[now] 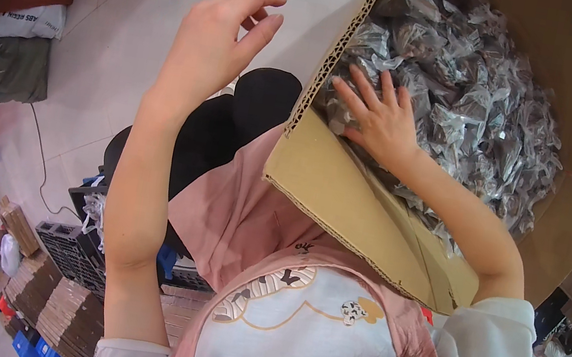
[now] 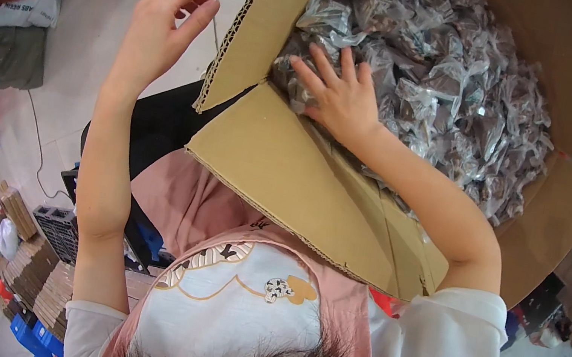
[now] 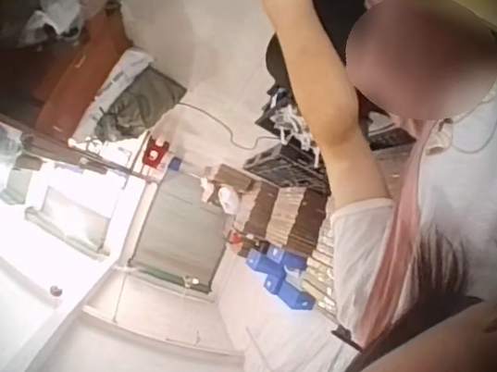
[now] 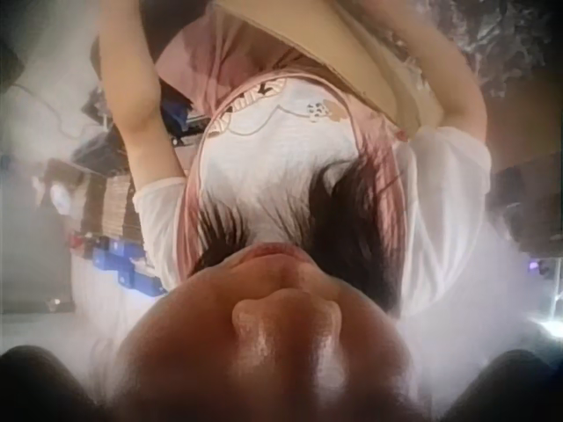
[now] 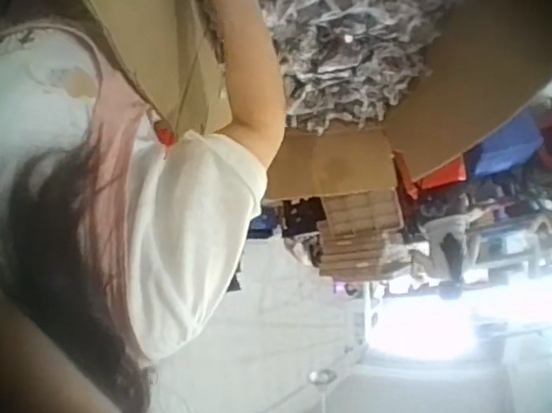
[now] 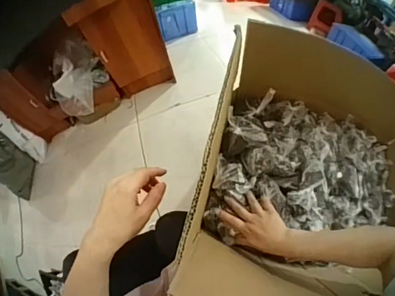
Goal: The recorder is organizing small packaged items within a large cardboard box and then begins folding the box flaps to prepare for closing.
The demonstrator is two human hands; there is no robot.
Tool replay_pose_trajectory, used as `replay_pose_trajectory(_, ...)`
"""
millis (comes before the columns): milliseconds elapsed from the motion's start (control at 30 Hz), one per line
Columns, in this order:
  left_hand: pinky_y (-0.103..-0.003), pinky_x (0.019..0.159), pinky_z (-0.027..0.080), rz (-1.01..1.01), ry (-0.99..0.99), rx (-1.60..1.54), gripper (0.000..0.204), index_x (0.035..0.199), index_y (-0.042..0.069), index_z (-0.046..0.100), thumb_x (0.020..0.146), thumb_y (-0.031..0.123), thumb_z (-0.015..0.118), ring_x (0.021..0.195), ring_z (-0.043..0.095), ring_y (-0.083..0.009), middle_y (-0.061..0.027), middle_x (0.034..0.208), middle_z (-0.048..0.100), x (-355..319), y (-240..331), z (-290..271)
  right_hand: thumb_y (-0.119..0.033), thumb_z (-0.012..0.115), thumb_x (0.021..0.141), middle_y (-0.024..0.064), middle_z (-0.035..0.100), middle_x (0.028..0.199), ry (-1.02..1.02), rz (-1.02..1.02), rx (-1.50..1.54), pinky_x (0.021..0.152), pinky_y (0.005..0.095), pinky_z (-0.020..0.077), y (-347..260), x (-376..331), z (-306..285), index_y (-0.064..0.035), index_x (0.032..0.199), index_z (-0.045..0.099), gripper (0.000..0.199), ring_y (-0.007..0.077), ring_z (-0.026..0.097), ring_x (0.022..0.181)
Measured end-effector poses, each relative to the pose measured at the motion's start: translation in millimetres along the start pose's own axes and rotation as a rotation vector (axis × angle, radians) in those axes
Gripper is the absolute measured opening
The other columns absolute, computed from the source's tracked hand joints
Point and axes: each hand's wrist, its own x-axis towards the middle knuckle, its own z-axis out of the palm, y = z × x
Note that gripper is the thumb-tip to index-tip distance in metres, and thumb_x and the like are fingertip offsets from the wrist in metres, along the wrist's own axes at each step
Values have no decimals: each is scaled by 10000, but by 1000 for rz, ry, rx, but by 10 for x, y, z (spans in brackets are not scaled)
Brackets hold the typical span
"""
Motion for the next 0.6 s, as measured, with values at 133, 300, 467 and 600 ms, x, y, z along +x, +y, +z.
replay_pose_trajectory(133, -322, 651, 475, 38, -54, 69, 262, 1066, 35, 617, 858, 192, 587, 733, 606, -219, -118, 859, 644, -4, -141, 16, -408, 678, 743, 121, 341, 1409, 121, -46, 243, 970, 493, 332, 135, -28, -56, -156, 1403, 291, 806, 376, 365, 1241)
replay_pose_trajectory(300, -339, 658, 474, 36, -129, 99, 275, 1082, 35, 607, 856, 190, 591, 758, 609, -236, -130, 876, 640, -3, -136, -13, -355, 628, 811, 215, 367, 1356, 279, 143, 166, 1019, 480, 307, 409, -280, 11, -49, 1343, 354, 672, 392, 336, 1268)
replay_pose_trajectory(467, -367, 719, 492, -2, -186, 95, 257, 1054, 52, 614, 851, 208, 592, 813, 624, -271, -140, 906, 646, 103, -41, 0, -437, 537, 850, 198, 302, 1418, 120, 178, 66, 1074, 464, 226, 230, -343, 138, -5, 1365, 311, 709, 318, 238, 1346)
replay_pose_trajectory(600, -365, 708, 490, 14, -220, 60, 265, 1063, 54, 612, 849, 209, 594, 786, 625, -271, -142, 895, 644, 84, -62, 6, -415, 528, 864, 176, 386, 1366, 136, 29, 38, 1042, 440, 276, 382, -289, 29, -23, 1327, 386, 623, 293, 318, 1303)
